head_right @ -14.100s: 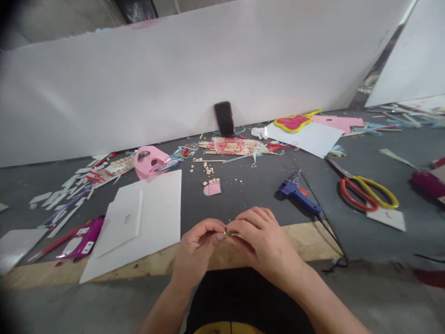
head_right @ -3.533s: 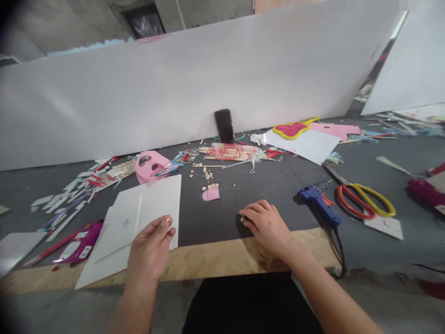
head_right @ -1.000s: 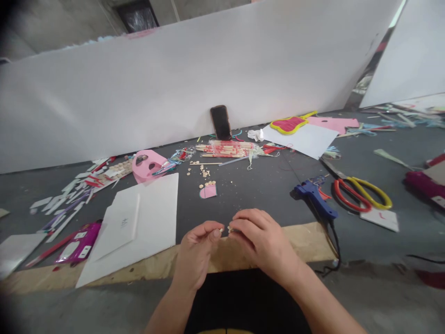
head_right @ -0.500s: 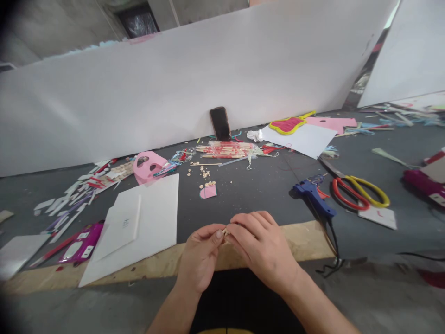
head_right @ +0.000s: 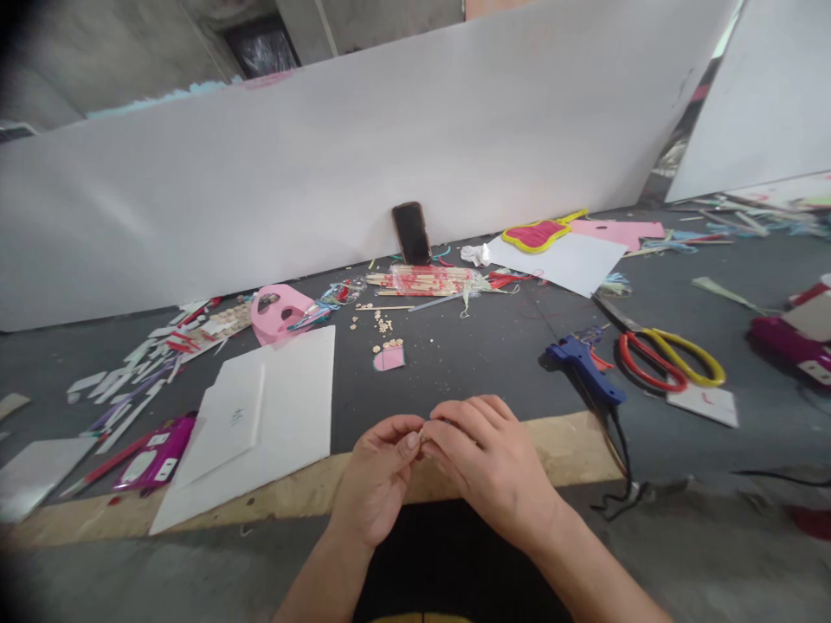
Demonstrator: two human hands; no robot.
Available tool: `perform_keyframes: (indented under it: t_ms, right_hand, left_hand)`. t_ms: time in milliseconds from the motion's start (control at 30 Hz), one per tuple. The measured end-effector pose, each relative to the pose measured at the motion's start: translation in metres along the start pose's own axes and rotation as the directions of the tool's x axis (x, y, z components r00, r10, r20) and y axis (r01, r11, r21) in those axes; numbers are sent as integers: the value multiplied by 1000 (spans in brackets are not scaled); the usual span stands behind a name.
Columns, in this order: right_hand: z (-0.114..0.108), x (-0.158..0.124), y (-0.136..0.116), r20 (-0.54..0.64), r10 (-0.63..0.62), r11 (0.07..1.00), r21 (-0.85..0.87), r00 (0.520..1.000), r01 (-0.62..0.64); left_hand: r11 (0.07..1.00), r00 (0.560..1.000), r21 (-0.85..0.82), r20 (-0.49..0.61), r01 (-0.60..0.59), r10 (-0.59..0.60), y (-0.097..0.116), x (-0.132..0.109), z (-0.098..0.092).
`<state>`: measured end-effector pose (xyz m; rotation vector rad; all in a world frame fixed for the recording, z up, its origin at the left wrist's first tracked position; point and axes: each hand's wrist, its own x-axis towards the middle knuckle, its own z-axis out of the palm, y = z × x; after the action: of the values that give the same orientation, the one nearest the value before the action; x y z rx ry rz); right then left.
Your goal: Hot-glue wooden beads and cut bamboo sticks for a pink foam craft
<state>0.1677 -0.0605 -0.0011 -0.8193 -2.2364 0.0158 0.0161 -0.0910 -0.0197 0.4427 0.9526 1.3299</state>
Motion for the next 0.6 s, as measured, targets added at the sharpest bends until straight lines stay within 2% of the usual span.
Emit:
perform_keyframes:
  t_ms: [300, 600]
  right_hand:
    - [-3, 0, 0, 4, 14, 999, 46, 1000, -14]
    - [-3, 0, 1, 7, 11, 999, 51, 1000, -11]
  left_hand:
    - [997, 999, 70, 40, 17, -19, 3, 0, 1]
    - [998, 998, 54, 59, 32, -36, 2, 0, 0]
